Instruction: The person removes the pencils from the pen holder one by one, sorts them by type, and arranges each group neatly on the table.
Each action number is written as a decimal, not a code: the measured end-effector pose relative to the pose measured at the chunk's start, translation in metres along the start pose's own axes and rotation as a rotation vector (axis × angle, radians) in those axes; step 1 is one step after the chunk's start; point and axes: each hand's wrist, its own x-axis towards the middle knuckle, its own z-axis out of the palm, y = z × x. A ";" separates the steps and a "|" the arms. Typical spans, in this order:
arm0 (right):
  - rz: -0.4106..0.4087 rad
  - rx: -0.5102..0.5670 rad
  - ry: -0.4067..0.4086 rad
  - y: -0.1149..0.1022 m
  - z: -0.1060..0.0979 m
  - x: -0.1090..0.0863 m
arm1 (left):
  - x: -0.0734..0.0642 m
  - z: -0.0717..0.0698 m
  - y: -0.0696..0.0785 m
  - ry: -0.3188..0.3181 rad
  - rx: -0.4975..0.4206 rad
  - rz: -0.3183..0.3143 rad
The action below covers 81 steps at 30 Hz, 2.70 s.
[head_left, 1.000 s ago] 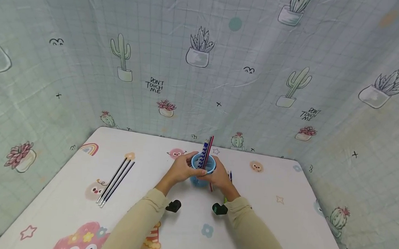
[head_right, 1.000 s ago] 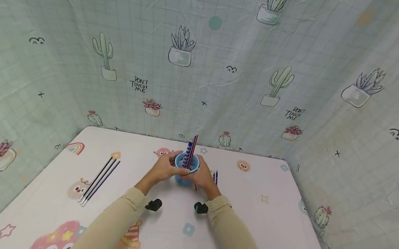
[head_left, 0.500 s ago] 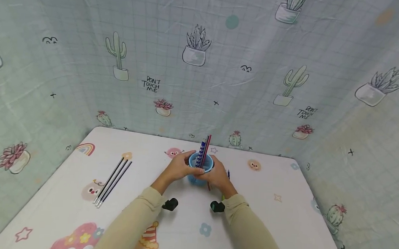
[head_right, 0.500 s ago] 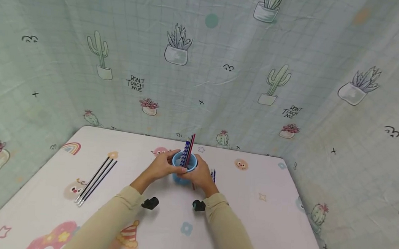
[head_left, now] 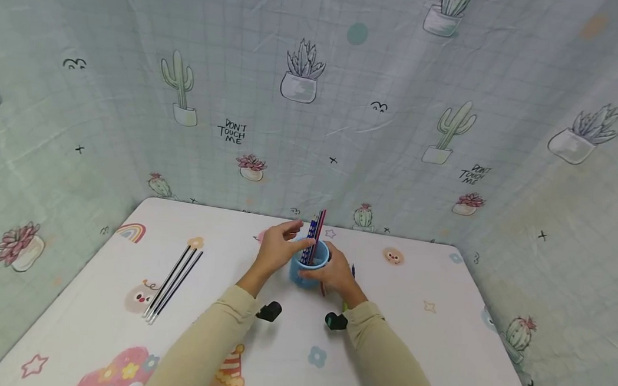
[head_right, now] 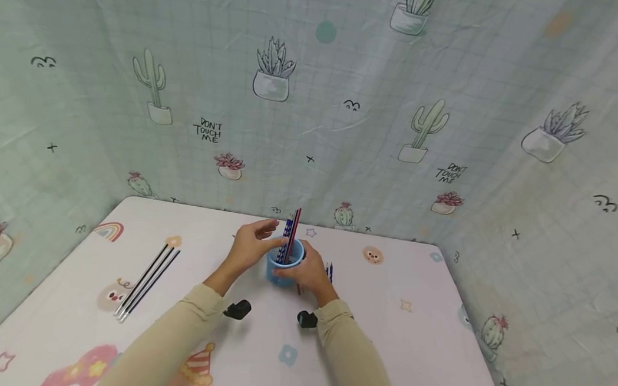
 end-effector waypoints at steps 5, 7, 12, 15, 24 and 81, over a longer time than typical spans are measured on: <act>0.019 0.000 -0.003 0.000 0.000 -0.001 | 0.004 0.010 0.011 0.054 -0.054 0.015; 0.002 -0.001 -0.003 0.001 0.001 -0.001 | 0.005 0.015 0.014 0.052 -0.054 0.001; -0.029 -0.033 -0.016 0.004 0.001 -0.001 | 0.006 0.031 0.017 0.062 0.010 0.002; -0.042 -0.035 -0.012 0.006 0.001 -0.001 | 0.006 0.042 0.020 0.076 0.080 0.028; -0.083 -0.014 0.010 0.007 -0.002 -0.001 | 0.008 0.066 0.028 0.118 0.367 0.077; 0.052 -0.022 0.005 0.003 -0.004 0.000 | -0.013 -0.137 0.028 0.057 0.143 -0.289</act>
